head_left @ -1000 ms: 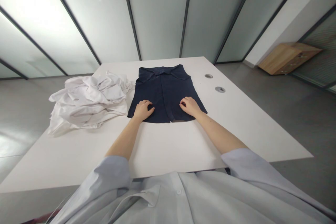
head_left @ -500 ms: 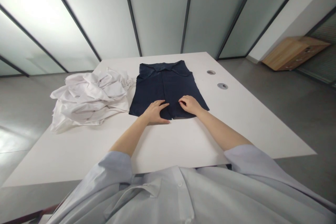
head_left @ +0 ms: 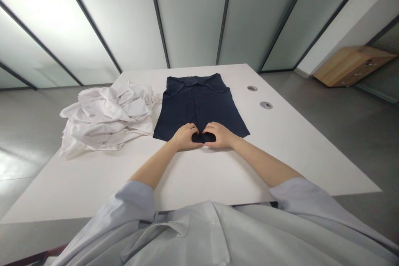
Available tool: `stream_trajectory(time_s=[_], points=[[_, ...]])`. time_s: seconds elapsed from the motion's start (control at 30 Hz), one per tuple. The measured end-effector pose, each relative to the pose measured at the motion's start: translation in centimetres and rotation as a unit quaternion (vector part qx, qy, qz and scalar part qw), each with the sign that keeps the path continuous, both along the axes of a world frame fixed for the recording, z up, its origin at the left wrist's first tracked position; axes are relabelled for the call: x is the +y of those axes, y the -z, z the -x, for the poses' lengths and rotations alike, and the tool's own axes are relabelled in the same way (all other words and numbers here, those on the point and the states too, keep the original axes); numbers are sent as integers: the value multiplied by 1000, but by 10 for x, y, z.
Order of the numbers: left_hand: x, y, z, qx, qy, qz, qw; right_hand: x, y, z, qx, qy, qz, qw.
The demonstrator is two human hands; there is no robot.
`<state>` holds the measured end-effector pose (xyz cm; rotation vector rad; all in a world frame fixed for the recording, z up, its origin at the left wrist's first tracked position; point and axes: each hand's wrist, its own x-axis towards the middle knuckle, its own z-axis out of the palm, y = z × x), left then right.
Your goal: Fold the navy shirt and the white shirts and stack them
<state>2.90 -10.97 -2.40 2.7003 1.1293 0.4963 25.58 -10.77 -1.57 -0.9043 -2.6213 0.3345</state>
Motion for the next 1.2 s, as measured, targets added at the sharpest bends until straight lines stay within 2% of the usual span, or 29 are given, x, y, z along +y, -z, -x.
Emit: stream_trajectory(time_s=[0.13, 0.4, 0.5, 0.63, 0.73, 0.87, 1.07, 1.2], points=[[1, 2, 2, 4, -6, -5, 1000, -2, 5, 6, -36, -7, -14, 999], [1, 2, 2, 5, 0, -14, 1000, 5, 12, 1, 80, -20, 40, 996], [0, 0, 2, -4, -2, 0, 1000, 5, 11, 1, 86, -29, 66, 994], [-3, -4, 0, -2, 24, 6, 1000, 6, 10, 0, 81, -21, 54, 995], [-3, -5, -5, 4, 27, 3, 1000, 7, 9, -2, 68, -15, 42, 997], [2, -1, -9, 23, -13, -3, 1000, 6, 7, -1, 32, -7, 34, 999], [7, 5, -12, 1, -59, 4, 998, 3, 6, 5, -72, 48, -32, 996], [2, 4, -18, 32, -100, -9, 994, 4, 7, 8, -119, 70, -53, 989]])
